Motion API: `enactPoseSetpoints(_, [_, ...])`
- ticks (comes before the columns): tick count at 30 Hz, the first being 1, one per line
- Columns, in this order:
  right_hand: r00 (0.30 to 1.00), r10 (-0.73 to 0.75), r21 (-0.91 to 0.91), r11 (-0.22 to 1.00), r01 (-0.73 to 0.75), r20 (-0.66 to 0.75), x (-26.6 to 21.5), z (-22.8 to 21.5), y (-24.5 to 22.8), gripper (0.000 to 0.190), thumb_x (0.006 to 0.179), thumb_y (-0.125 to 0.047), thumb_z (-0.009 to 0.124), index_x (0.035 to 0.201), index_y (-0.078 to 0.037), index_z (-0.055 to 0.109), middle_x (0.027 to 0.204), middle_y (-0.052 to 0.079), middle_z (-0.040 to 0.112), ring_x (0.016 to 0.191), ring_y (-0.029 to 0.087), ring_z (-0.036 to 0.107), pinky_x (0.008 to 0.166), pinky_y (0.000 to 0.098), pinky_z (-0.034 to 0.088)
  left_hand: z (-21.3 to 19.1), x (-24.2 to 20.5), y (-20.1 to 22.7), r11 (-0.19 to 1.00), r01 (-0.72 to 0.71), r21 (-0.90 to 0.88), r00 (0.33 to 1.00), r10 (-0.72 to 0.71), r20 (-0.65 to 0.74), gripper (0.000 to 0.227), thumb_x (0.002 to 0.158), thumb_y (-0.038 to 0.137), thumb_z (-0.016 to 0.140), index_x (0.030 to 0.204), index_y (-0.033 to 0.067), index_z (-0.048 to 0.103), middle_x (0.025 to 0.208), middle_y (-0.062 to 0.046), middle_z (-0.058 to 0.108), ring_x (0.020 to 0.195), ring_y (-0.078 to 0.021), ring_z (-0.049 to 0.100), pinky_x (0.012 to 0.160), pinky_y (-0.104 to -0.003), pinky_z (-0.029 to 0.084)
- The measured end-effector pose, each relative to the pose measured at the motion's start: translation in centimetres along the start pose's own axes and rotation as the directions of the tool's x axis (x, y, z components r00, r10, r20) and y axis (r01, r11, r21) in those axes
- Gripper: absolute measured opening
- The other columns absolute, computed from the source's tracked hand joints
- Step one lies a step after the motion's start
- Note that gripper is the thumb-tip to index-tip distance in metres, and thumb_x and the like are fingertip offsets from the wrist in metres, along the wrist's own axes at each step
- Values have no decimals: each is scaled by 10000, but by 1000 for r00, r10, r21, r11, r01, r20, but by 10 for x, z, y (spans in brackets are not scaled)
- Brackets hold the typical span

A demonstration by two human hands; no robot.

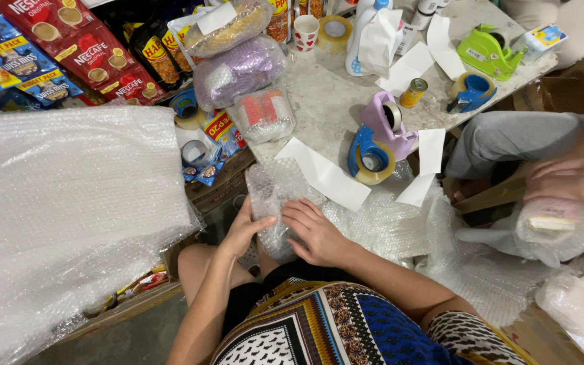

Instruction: The person wraps several items including a can, a pink package, and a white bottle using bubble wrap and clear packing tape. They secure each wrapped item with tape and place them on the table.

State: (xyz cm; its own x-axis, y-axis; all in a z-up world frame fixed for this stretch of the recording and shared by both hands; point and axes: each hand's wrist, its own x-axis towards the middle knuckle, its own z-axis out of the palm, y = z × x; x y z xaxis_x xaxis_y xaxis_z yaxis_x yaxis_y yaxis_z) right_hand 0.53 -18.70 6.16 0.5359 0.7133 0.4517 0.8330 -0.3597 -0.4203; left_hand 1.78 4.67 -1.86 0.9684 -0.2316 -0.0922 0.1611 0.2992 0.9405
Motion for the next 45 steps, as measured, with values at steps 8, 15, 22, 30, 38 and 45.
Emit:
enactPoseSetpoints(8, [988,87,376,926,-35,-124,0,9,23,251,931,4,676,1182,-14,689,1294,142,680,1321,317,622,1167,449,475,1,-5,24,992,-12,128,1000,10,12,777,812,140,801,1500,2,466,1355,-113,635,1247,-210,595,1079,-346,455])
enactPoseSetpoints(15, [991,97,301,951,-66,-88,-1,17,22,310,889,9,708,1193,-47,698,1294,108,678,1296,285,624,1092,397,530,5,-9,29,980,3,197,999,-13,48,835,793,122,817,1533,35,440,1304,-64,656,1177,-122,603,1031,-294,473])
enactPoseSetpoints(22, [937,272,128,960,-249,-220,24,-33,43,884,604,-254,910,1371,42,584,1290,216,564,1227,372,502,1050,473,430,7,-14,8,950,-2,311,993,-34,111,472,869,87,808,1320,-5,702,1188,-60,746,1065,-100,656,962,-286,536])
enactPoseSetpoints(30, [913,345,627,668,-402,217,23,-2,94,375,802,-133,845,1171,-94,787,952,31,621,938,154,605,854,321,503,38,-34,53,680,-300,669,953,246,177,698,786,240,809,1404,28,564,1456,-170,565,1329,-309,535,1113,-400,414])
enactPoseSetpoints(38, [962,150,556,791,-255,228,25,-27,64,714,672,-204,884,1297,-50,575,1390,122,561,1331,295,504,1112,422,407,33,-25,51,550,-414,725,905,335,262,720,753,258,849,1413,100,610,1548,-155,495,1399,-361,495,1161,-452,387])
enactPoseSetpoints(45, [990,138,343,931,-123,-21,12,11,74,557,825,-236,816,1332,-79,648,1424,101,618,1407,321,525,1180,453,442,29,-7,54,599,-343,723,918,378,123,705,776,252,839,1402,121,542,1432,-146,546,1337,-353,516,1119,-436,412])
